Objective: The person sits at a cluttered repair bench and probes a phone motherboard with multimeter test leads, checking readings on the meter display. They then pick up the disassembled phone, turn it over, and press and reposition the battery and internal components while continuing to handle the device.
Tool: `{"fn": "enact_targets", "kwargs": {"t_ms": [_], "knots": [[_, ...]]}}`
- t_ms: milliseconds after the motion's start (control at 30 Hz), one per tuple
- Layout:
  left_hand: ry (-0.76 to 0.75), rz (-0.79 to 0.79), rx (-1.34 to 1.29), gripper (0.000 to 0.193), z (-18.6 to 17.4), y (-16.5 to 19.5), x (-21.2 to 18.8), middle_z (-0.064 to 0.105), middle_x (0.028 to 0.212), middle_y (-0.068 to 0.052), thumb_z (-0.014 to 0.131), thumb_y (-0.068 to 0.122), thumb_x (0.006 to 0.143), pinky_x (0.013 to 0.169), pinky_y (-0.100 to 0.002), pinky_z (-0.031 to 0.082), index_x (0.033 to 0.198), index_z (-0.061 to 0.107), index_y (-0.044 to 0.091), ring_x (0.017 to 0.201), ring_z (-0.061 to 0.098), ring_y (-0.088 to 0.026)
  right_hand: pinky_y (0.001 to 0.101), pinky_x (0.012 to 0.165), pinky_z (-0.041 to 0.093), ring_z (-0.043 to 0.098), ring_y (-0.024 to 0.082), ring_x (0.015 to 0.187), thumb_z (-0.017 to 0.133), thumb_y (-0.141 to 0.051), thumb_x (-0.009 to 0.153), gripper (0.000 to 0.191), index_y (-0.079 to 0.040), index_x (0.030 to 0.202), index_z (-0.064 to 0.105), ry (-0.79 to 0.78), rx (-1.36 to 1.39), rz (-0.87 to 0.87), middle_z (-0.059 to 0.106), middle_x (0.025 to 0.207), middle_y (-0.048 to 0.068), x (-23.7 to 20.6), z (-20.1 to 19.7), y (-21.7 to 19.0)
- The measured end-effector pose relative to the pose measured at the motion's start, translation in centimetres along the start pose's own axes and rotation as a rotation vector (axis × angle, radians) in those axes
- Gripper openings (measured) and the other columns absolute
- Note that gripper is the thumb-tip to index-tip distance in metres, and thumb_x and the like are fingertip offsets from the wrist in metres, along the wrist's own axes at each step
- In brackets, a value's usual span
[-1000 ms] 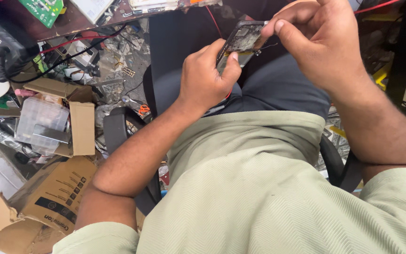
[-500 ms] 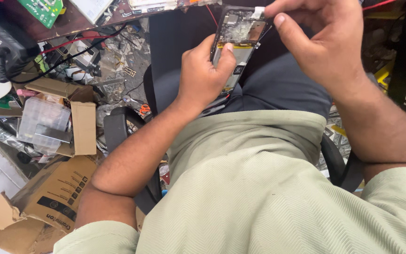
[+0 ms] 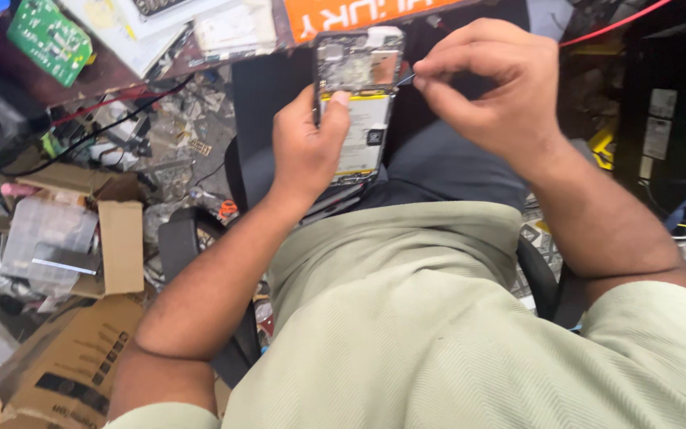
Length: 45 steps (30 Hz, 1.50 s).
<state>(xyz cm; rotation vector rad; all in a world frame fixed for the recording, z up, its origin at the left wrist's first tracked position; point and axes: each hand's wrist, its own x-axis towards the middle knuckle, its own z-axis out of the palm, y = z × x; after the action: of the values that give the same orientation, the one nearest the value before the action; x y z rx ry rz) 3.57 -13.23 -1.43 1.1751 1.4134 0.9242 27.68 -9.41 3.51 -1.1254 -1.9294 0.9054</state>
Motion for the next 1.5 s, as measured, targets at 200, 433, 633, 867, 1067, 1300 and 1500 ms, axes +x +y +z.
{"fn": "enact_targets", "kwargs": {"t_ms": [200,433,633,867,1067,1300,1500], "knots": [[0.007,-0.034,-0.097,0.028,-0.2,0.0,-0.1,0.070,0.088,0.000,0.057,0.022,0.105,0.072,-0.026,0.051,0.113,0.070,-0.001,0.080,0.057,-0.004,0.0236,0.078,0.056,0.070,0.009,0.090,0.081,0.000,0.093,0.010,0.001,0.103,0.078,-0.039,0.261,0.355,0.073,0.102,0.005,0.4,-0.1,0.7],[0.005,-0.025,-0.035,0.028,-0.2,0.9,-0.1,0.070,0.086,-0.002,0.058,0.023,0.104,0.070,-0.026,0.051,0.109,0.071,-0.001,0.077,0.057,-0.006,0.0208,0.073,0.057,0.070,0.005,0.086,0.078,-0.010,0.091,0.024,-0.004,0.114,0.074,-0.109,0.273,0.434,0.076,0.099,0.001,1.9,-1.8,0.0],[-0.021,0.058,-0.020,0.028,-0.4,1.2,-0.6,0.074,0.093,-0.005,0.057,0.022,0.105,0.078,-0.028,0.054,0.113,0.069,-0.001,0.085,0.063,-0.008,0.0277,0.077,0.056,0.071,0.016,0.086,0.080,-0.007,0.103,0.007,0.000,0.106,0.077,0.302,-0.304,0.057,0.077,0.100,0.009,1.3,-4.7,1.7],[-0.019,0.063,0.002,0.028,0.1,1.7,-0.6,0.073,0.085,-0.005,0.057,0.023,0.103,0.073,-0.029,0.053,0.108,0.070,-0.001,0.078,0.061,-0.007,0.0354,0.064,0.049,0.068,0.022,0.075,0.076,0.001,0.099,0.004,0.003,0.099,0.073,0.580,-0.642,0.060,0.068,0.086,0.012,0.6,-9.6,4.6],[-0.012,0.031,-0.025,0.028,0.5,1.6,-0.6,0.069,0.077,-0.005,0.059,0.025,0.101,0.066,-0.030,0.052,0.105,0.071,-0.001,0.071,0.057,-0.007,0.0359,0.075,0.052,0.068,0.024,0.084,0.078,0.006,0.100,0.007,0.003,0.106,0.076,0.422,-0.446,-0.062,0.071,0.094,0.012,1.6,-6.0,2.3],[0.058,-0.013,-0.075,0.031,0.8,-0.3,-0.4,0.071,0.075,-0.008,0.059,0.029,0.100,0.062,-0.032,0.053,0.102,0.071,0.001,0.067,0.062,-0.010,0.0299,0.070,0.052,0.068,0.022,0.082,0.090,0.002,0.092,0.021,-0.006,0.108,0.077,0.083,-0.291,-0.261,0.069,0.094,0.009,0.4,0.7,-1.7],[0.068,-0.029,-0.123,0.032,1.2,-0.4,-0.1,0.073,0.074,-0.012,0.061,0.030,0.098,0.063,-0.034,0.055,0.099,0.072,0.000,0.067,0.067,-0.013,0.0355,0.079,0.051,0.069,0.024,0.087,0.081,0.010,0.087,0.026,-0.008,0.106,0.077,0.119,-0.368,-0.307,0.066,0.087,0.006,0.7,1.1,-1.3]]}}
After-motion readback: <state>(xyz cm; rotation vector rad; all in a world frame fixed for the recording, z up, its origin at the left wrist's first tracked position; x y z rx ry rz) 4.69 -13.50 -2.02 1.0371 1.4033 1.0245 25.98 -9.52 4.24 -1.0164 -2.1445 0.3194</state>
